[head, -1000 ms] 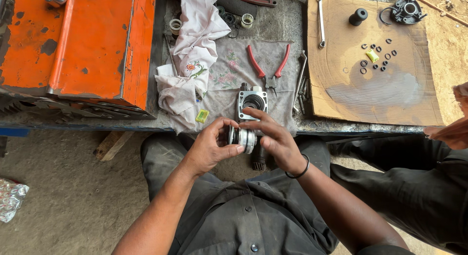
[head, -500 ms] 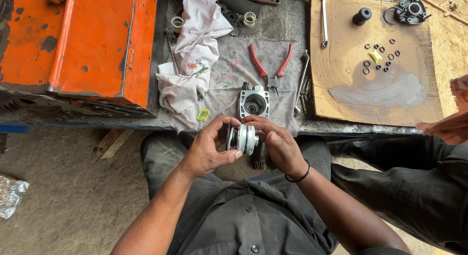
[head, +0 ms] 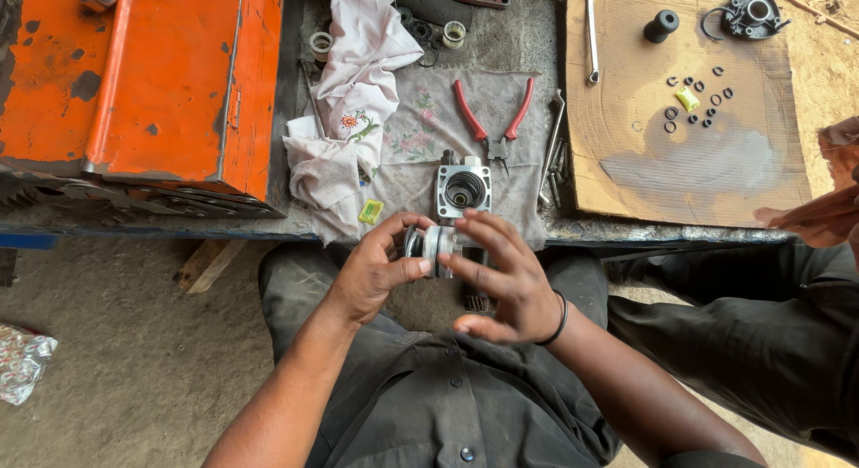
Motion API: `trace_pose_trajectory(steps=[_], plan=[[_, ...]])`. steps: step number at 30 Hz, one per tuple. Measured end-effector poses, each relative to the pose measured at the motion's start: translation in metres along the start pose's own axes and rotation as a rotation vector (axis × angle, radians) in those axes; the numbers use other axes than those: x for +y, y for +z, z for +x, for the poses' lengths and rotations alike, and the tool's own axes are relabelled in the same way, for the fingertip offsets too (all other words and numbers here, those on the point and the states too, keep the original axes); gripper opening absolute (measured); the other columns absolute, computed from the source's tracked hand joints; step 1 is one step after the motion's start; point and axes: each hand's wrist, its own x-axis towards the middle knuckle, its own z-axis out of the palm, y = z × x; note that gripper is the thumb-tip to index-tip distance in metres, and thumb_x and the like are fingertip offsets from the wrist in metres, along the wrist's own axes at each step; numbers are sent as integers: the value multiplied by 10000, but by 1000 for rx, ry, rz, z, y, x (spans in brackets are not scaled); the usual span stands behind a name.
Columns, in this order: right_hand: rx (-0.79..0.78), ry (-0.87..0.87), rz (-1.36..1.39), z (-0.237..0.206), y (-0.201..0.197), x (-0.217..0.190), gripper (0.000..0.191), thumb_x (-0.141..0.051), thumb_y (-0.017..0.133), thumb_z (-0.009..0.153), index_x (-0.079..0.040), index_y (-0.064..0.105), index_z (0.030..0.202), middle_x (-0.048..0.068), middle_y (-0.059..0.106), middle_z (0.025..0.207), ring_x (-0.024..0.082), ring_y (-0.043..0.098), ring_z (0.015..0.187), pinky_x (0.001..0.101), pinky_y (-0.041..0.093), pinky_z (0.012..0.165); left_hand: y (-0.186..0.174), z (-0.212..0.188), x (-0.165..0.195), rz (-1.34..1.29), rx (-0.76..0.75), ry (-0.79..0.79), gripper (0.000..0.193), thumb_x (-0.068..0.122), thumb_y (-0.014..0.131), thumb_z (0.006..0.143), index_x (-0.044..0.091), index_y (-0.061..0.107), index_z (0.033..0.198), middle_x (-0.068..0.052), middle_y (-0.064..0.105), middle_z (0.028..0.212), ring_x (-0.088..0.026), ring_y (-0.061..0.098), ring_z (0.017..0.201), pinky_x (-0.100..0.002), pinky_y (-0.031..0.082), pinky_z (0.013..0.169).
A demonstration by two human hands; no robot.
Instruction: The person assembles a small engine component on a workbench, using pliers to remove a ring and then inserting a piston with rings into the cylinder block. A second person assists by handing over parts and using a rod to press the piston into place.
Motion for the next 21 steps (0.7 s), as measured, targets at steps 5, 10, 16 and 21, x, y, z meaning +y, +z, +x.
trace_pose_trajectory(steps=[5,10,16,21], plan=[[-32,362,385,-7,6,13,800,-702,536,944,-27,626,1363,248,481,1532,397,486,1454,500,411,1176,5,-4,4,133,-89,88,630,190,831,778,42,563,1328,-30,602,1158,-118,599,1077,-296,510,973],[137,659,1219,-19,27,15,700,-578,559,1025,23,621,1378,213,576,1448,344,521,1356,502,406,1161,9,-7,9,250,-36,208,633,192,811,788,33,545,1340,-36,585,1158,-118,575,1096,-294,487,1013],[243,851,1790,-25,39,-6,639,-540,527,1043,-1,602,1378,171,605,1405,310,515,1385,498,444,1102,12,-2,-3,298,132,394,572,143,765,837,46,486,1327,-37,557,1207,-120,559,1129,-305,477,1039],[169,797,1455,-19,31,-23,705,-536,605,970,-10,577,1438,177,505,1521,299,491,1406,488,441,1099,9,7,-22,-279,213,308,413,90,722,885,66,503,1233,-84,604,1157,-186,617,1057,-396,513,998]])
